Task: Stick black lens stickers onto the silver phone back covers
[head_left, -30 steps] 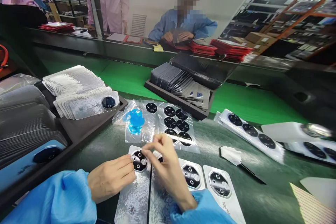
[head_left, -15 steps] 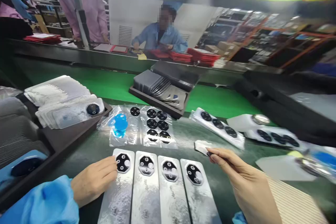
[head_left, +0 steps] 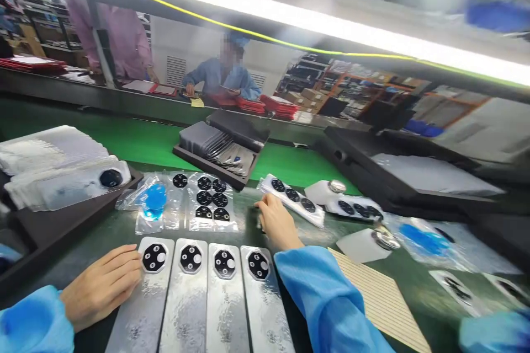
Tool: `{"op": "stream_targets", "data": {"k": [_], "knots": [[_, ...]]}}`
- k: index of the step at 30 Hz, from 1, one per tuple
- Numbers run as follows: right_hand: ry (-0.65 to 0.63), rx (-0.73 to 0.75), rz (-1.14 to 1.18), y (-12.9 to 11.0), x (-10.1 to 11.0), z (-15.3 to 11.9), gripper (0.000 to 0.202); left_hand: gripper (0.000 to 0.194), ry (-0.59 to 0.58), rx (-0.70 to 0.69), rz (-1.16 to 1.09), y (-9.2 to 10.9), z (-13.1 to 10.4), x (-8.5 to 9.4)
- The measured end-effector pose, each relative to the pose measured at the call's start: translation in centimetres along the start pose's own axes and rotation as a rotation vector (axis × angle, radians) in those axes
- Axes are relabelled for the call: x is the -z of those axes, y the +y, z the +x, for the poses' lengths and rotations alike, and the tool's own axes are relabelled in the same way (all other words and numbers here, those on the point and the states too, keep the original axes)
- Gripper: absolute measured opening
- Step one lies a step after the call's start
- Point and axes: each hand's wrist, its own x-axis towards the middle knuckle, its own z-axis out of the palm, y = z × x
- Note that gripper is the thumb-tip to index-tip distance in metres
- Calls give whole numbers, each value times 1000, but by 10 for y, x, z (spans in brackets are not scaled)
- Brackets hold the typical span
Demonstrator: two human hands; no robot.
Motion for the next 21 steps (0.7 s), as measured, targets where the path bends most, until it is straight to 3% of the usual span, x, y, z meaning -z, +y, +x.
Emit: {"op": "stream_targets", "data": {"k": [3,7,12,17,21], "knots": [[-63,45,-153,-3,-16,2,18,18,-19,32,-21,5,6,5],[-95,99,-276,-5,-30,-3,38,15,-9,95,-26,7,12,9],[-120,186,-472,-6,-33,-9,63,16,-22,149,-32,9,13,11],[-50,5,-200,13,-26,-21,52,14,8,197,-36,9,14,10],[60,54,-100,24,-17,-41,43,14,-14,222,-46,7,15,10]]}}
